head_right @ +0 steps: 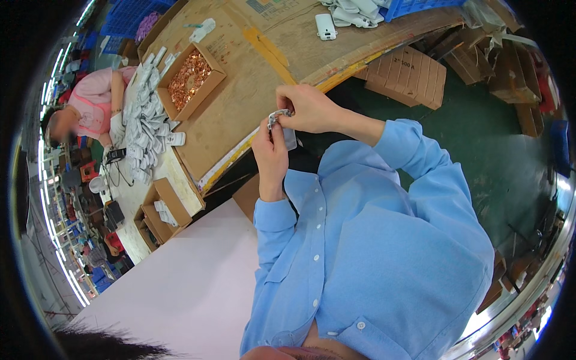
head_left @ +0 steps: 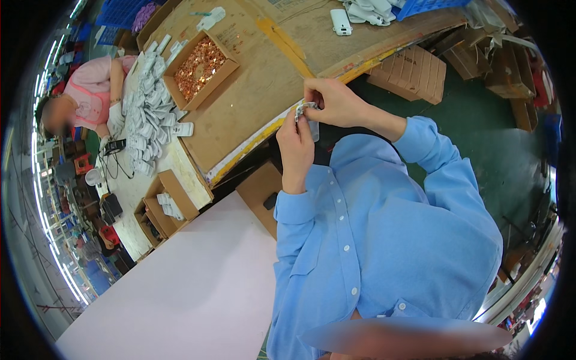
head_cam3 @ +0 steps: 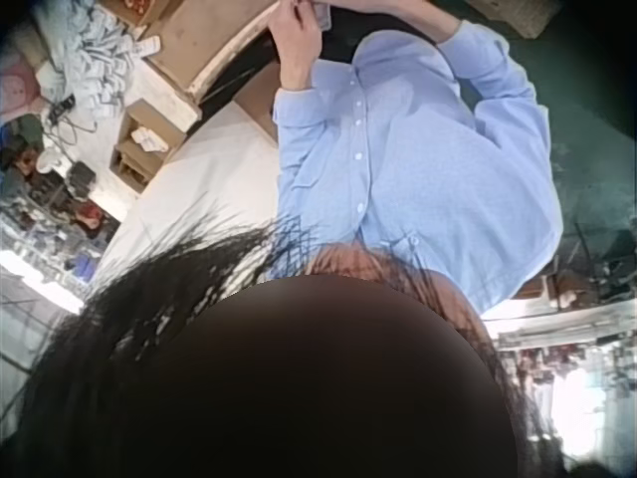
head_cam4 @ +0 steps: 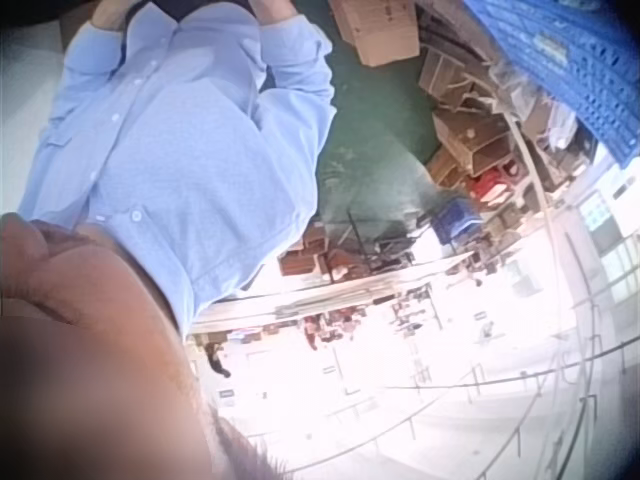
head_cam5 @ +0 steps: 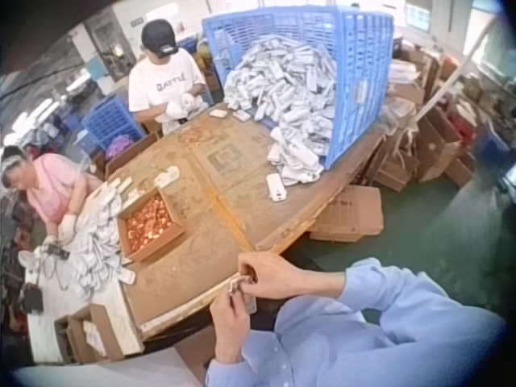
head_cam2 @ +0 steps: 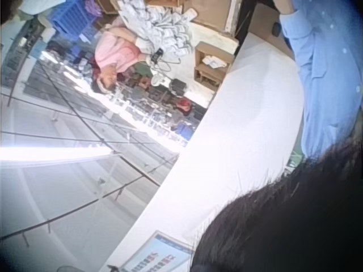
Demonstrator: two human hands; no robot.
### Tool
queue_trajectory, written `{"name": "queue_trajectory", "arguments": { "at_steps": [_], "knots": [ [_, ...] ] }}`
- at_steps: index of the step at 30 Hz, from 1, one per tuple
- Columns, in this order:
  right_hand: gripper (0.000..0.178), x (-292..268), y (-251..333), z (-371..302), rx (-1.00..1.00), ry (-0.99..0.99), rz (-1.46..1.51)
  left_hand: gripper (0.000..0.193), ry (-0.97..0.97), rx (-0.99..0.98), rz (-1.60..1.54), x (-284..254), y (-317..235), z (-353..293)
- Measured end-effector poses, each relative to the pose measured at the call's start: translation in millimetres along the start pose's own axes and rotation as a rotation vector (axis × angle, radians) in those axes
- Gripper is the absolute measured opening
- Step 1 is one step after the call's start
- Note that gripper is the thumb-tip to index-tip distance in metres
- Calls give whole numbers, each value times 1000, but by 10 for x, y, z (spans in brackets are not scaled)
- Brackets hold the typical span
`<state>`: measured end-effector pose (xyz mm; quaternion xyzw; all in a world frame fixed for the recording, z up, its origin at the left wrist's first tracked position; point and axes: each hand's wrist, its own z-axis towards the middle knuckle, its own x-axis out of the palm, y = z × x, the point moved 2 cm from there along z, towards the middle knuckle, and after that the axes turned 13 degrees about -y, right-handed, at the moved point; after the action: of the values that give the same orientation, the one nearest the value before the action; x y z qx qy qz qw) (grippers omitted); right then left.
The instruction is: Assembling small electronic components by hand at a factory workbench.
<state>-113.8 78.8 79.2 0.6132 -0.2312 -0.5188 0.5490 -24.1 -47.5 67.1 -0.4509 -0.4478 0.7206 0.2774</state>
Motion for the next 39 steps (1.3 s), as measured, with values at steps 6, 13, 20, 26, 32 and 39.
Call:
{"name": "queue_trajectory", "arguments": {
  "at_steps": [6, 13, 20, 26, 32, 39],
  "knots": [
    [20, -43, 15, 16, -4, 30, 28, 22, -77, 3, -97, 32, 93, 4],
    [25, -13, -83, 89, 26, 82, 43, 19, -18, -128, -142, 24, 140, 21],
    [19, -2, -76, 119, -22, 89, 39, 16, -37, -58, -104, 5, 152, 45],
    [21, 34, -31, 136, 8, 122, 16, 17, -4, -135, -124, -37, 146, 31],
    [19, 151, -111, 178, 21, 124, 44, 17, -70, -71, -104, -31, 237, 32],
    [23, 306, -224, 398, -12, 56, -54, 25, -27, -184, 1, -172, 389, 149]
  ]
}}
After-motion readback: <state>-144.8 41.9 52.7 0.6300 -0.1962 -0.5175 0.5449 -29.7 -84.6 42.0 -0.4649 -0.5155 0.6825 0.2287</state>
